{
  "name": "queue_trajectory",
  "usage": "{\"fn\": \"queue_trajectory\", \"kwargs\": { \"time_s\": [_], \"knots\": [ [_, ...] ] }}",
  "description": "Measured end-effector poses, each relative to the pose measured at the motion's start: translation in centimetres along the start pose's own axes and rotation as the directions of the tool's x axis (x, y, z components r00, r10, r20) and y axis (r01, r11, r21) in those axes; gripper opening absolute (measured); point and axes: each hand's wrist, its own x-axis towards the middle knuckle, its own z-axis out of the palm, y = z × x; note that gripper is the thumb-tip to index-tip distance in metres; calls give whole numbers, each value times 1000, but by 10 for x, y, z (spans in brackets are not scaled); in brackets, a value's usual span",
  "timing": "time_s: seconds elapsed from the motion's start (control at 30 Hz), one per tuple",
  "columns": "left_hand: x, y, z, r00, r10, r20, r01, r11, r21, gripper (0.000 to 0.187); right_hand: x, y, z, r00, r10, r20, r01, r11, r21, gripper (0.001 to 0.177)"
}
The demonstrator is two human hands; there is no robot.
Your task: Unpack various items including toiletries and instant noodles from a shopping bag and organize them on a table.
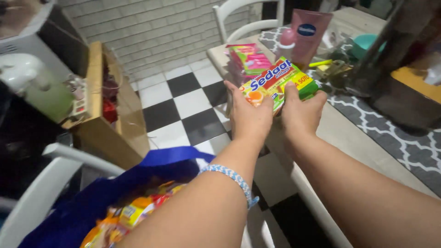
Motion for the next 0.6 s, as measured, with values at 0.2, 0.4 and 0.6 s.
{"fn": "queue_trajectory", "kwargs": {
  "time_s": [0.2, 0.4, 0.6],
  "knots": [
    [20, 7, 44, 989, -115, 94, 105, 989, 105, 118, 62, 33, 2, 998, -53, -27, 53, 998, -20, 63],
    [36, -12, 76, 991, -79, 112, 54, 977, 208, 110, 86, 53, 5, 1000, -19, -8, 18, 998, -65, 63],
    [42, -40, 90, 990, -14, 140, -24, 963, 268, 111, 89, 63, 4, 996, 78, 39, -68, 972, -224, 68]
  ]
}}
